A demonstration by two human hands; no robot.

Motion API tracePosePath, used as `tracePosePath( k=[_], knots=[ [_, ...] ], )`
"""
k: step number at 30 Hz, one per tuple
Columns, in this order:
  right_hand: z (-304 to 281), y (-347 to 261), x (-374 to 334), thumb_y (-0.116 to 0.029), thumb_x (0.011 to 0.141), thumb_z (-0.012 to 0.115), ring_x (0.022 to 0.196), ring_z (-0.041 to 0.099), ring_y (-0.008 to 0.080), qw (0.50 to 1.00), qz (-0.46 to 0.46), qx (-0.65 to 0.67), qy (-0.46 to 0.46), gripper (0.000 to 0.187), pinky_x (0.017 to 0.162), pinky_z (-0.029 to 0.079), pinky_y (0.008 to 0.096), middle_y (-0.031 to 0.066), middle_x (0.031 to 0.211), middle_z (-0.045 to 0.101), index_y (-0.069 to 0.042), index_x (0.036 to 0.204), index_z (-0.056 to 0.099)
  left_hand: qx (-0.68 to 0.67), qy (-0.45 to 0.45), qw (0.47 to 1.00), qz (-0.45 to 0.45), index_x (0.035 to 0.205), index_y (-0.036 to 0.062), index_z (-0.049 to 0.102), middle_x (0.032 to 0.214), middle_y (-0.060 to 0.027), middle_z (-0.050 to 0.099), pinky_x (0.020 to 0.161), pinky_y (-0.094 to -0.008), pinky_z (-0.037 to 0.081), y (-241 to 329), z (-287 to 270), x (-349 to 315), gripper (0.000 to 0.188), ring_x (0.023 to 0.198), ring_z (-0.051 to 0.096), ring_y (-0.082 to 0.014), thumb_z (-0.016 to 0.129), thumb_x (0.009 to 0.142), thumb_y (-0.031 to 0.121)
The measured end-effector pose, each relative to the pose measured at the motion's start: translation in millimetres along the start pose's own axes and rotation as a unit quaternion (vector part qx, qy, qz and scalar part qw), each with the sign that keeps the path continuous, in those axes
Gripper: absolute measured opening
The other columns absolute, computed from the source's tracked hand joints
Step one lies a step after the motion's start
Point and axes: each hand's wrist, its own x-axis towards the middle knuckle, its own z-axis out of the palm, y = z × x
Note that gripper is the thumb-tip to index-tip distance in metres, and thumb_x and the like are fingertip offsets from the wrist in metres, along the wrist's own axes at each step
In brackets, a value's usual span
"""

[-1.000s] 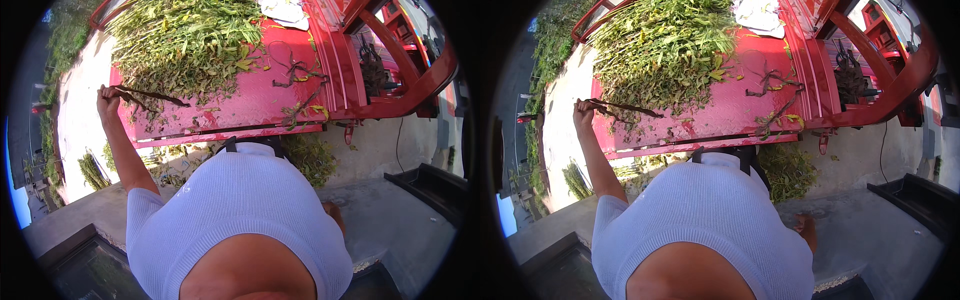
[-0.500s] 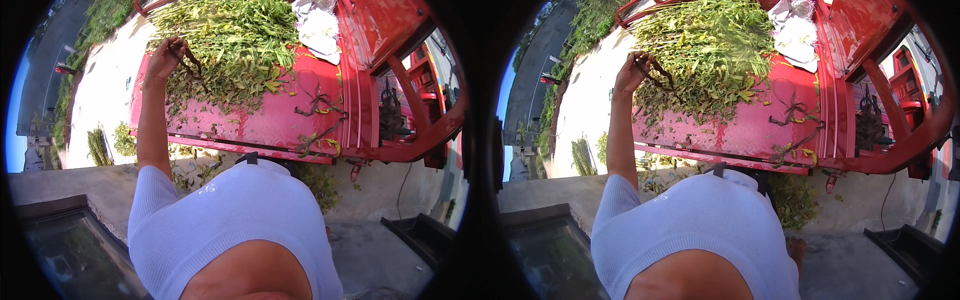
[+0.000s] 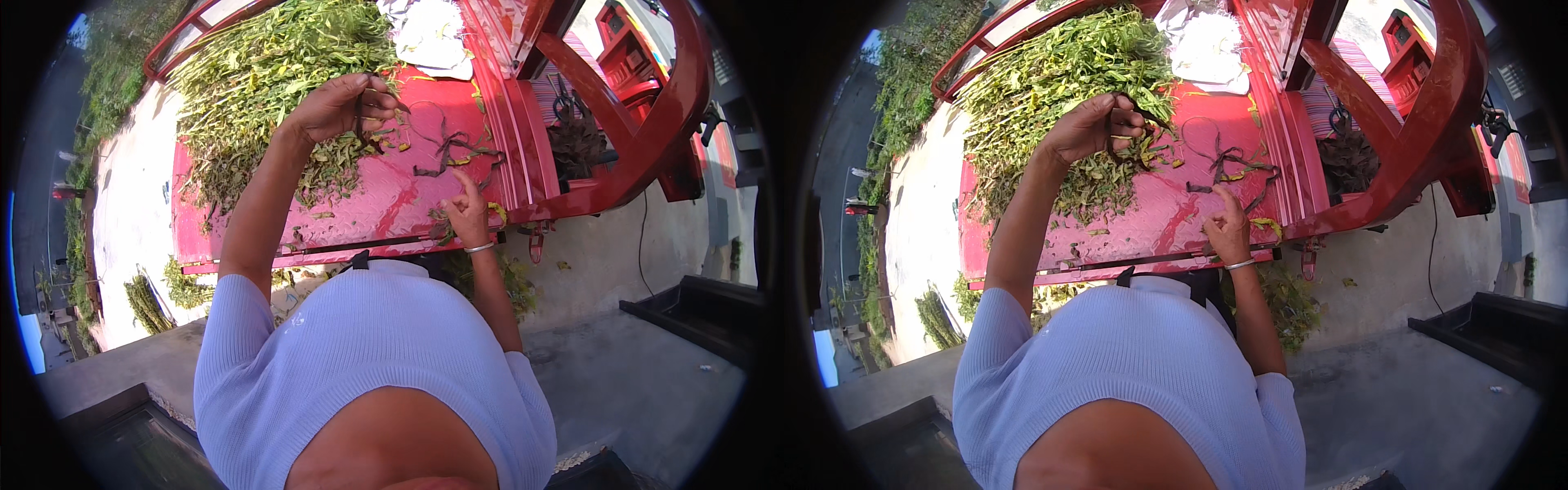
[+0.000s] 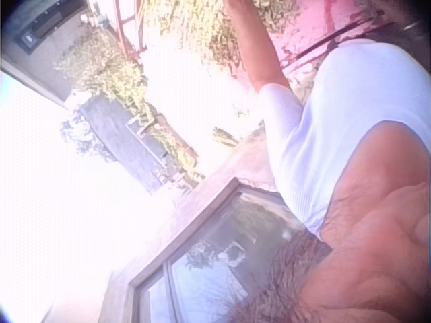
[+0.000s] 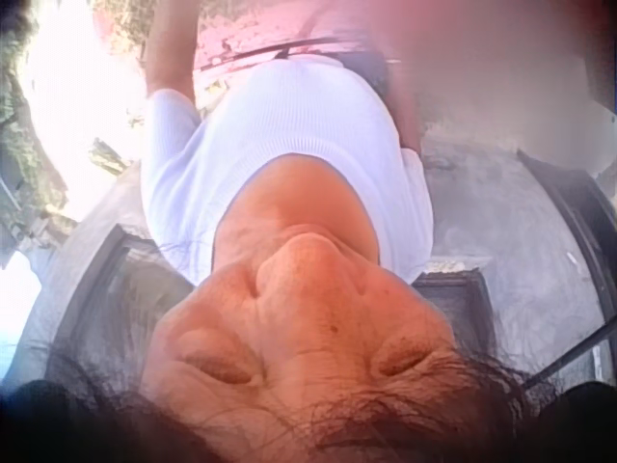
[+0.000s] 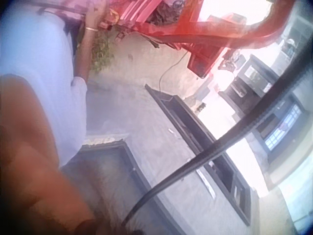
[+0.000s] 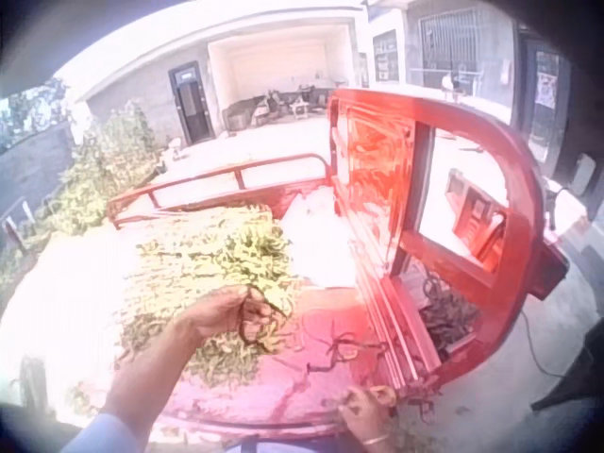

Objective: The person sorts through a large pile of green leafy plants on the bed of a red three-wheeled vehicle. They pick up bunches of plants, separate them, and place them back down, occasionally handling a dark rope-like object.

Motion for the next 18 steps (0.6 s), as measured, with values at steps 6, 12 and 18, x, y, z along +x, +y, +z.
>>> tracePosePath(
  k=[6,12,18],
  knots=[
    [42,-3,106,0.004,0.072,0.062,0.072,0.063,0.0145,0.996,-0.023,-0.018,-0.089,0.043,0.060,0.050,0.0278,0.0096,0.089,0.063,-0.003,0.113,0.051,0.022,0.003,1.000,-0.019,0.117,-0.0038,0.049,0.113,-0.0195,0.059,0.068,-0.0303,0.057,-35,46,15,0.039,0.085,0.067,-0.0273,0.043,0.096,0.028],
    [-12,78,125,-0.001,0.079,0.054,0.073,0.066,0.0265,0.952,-0.070,-0.297,-0.024,0.012,0.062,0.051,0.0366,0.0179,0.072,0.064,-0.002,0.088,0.061,0.067,0.225,0.970,0.056,0.109,0.0040,0.057,0.112,-0.0132,0.061,0.041,-0.0154,0.032,-27,-14,-77,0.031,0.045,0.038,-0.0039,0.039,0.098,0.026],
    [-59,126,120,-0.011,0.060,0.074,0.113,0.047,0.0369,0.843,0.125,-0.476,-0.219,0.081,0.089,0.046,0.0411,0.0200,0.129,0.042,-0.010,0.132,0.036,-0.011,0.376,0.923,0.086,0.112,0.0034,0.053,0.086,-0.0081,0.064,0.037,-0.0174,0.022,-53,-88,-201,0.028,0.043,0.027,-0.0033,0.037,0.099,0.022]
  ],
)
